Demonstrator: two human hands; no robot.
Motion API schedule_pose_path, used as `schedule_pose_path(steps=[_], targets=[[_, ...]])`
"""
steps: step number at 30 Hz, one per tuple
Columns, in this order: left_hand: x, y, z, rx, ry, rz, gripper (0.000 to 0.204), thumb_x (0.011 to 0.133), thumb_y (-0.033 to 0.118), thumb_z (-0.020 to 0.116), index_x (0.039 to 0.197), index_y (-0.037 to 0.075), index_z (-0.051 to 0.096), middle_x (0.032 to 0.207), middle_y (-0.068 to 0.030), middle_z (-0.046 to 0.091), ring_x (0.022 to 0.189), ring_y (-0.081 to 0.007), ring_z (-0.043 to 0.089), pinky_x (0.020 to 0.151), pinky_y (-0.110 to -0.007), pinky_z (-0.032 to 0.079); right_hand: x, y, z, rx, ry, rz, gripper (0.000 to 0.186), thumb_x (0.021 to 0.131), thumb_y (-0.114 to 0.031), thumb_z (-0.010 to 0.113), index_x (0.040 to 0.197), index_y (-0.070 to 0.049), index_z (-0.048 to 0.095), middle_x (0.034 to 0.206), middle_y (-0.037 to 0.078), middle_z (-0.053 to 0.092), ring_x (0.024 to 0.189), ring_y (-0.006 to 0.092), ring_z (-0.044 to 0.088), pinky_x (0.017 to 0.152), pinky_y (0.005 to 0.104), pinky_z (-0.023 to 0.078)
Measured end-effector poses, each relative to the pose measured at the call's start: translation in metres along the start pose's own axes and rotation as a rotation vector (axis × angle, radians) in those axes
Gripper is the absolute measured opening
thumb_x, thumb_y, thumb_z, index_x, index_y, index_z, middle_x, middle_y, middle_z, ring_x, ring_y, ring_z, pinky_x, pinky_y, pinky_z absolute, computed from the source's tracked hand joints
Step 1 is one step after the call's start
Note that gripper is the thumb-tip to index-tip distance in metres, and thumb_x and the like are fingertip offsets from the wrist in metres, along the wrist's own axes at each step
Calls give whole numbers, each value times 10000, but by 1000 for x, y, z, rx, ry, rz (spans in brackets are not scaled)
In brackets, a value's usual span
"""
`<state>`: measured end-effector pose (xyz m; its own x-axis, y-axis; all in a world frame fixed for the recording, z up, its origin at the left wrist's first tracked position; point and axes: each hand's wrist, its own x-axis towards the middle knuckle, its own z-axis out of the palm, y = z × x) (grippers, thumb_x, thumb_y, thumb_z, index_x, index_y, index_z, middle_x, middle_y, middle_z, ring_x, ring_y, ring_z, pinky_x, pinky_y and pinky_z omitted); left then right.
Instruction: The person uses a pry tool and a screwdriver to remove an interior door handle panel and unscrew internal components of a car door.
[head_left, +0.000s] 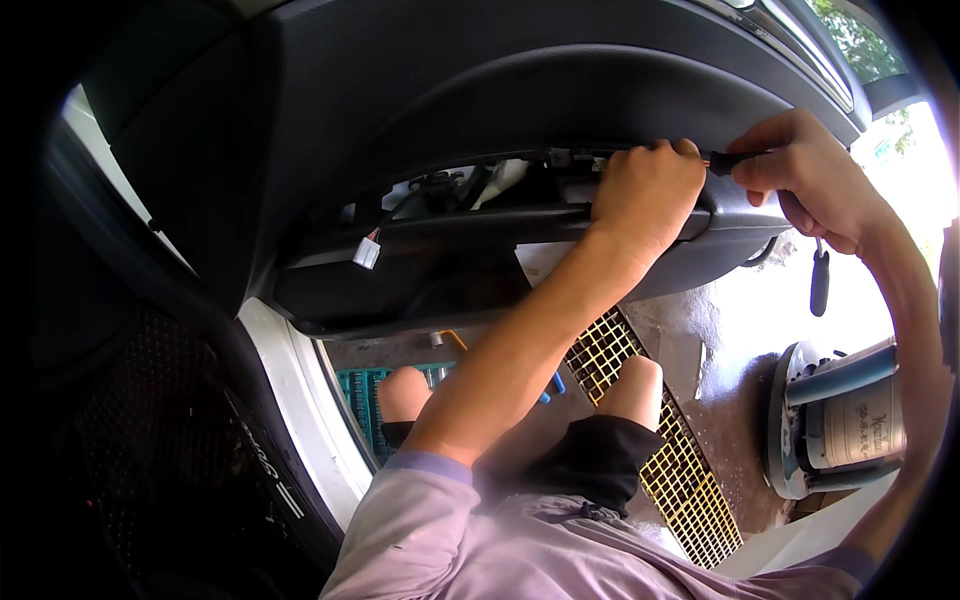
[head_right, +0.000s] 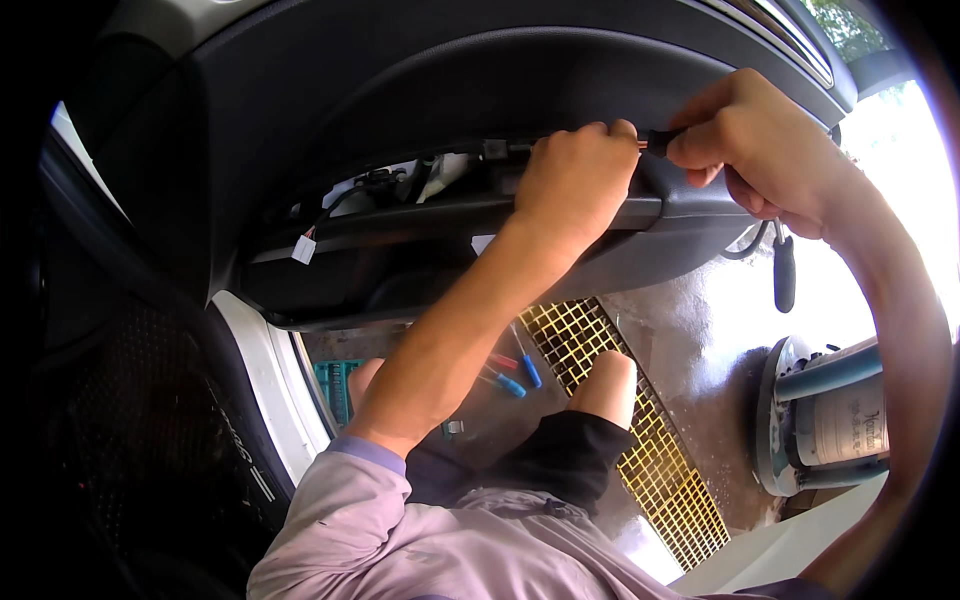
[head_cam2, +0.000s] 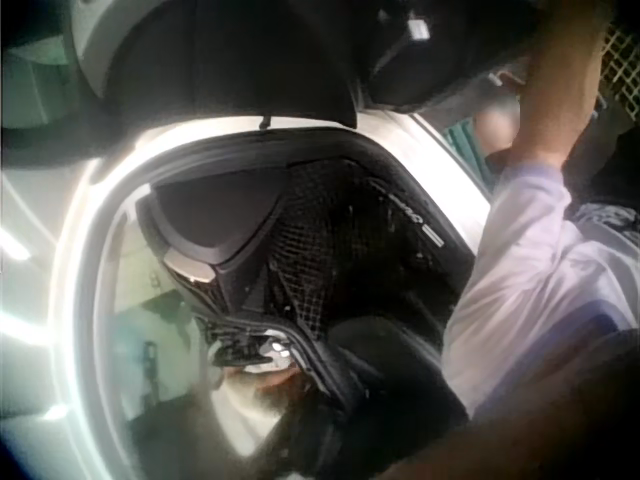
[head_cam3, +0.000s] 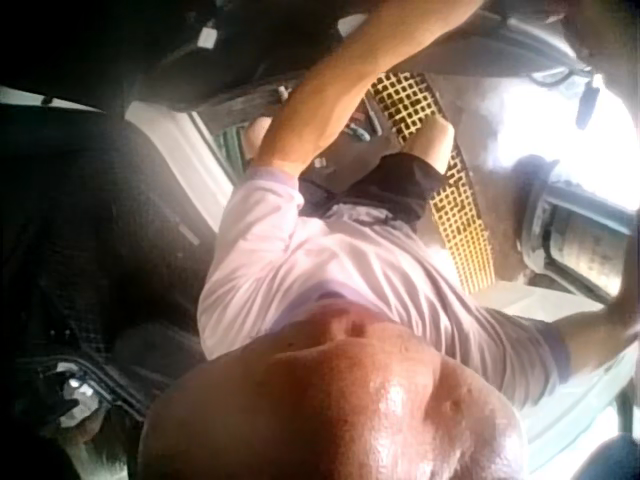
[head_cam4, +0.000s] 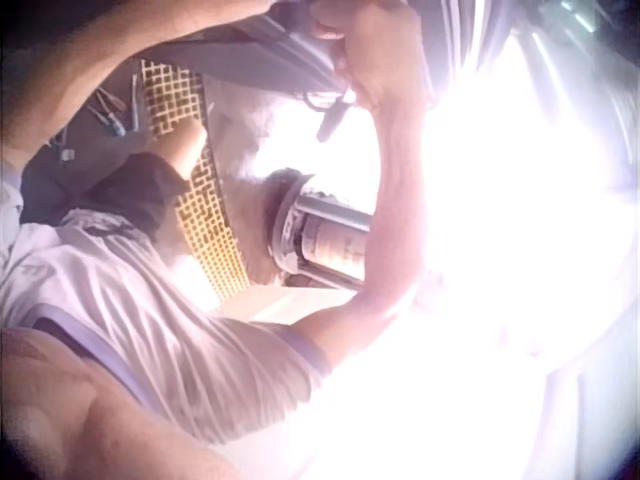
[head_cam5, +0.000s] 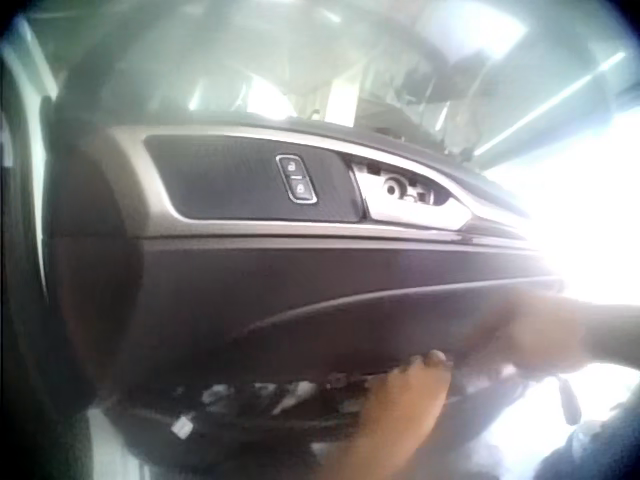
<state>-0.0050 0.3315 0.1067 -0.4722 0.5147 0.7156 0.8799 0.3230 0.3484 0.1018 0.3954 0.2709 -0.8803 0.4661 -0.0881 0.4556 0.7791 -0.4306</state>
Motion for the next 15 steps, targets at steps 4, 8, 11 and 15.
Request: schedule_pose_path(steps=[4,8,11,15], targets=[[-1,-9,2,-98,15,64,127,950,110,597,968,17,683,817,-162,732,780,-334,753,718,-431,623,-9,-16,10,-235,87,23,320,817,-170,711,984,103,703,694,99,642,515,123,573,455,290,423],[-1,-10,4,-75,-28,69,130,936,91,607,975,9,701,854,-170,737,800,-342,753,733,-432,623,-6,5,7,-693,67,-443,310,785,-71,711,1079,24,738,824,139,702,757,290,697,660,373,532],[1,1,-3,-42,-76,22,142,943,102,609,971,12,715,882,-172,739,811,-349,750,740,-429,622,-8,19,-4,-1104,94,-766,373,751,5,720,1120,-23,760,848,132,696,756,315,705,644,378,538],[-2,-2,2,-59,-74,-19,152,964,132,609,955,36,727,895,-169,741,814,-348,752,744,-426,623,-7,29,-5,-1255,159,-1008,462,700,1,758,1160,-48,760,804,82,682,681,231,706,600,330,535]])
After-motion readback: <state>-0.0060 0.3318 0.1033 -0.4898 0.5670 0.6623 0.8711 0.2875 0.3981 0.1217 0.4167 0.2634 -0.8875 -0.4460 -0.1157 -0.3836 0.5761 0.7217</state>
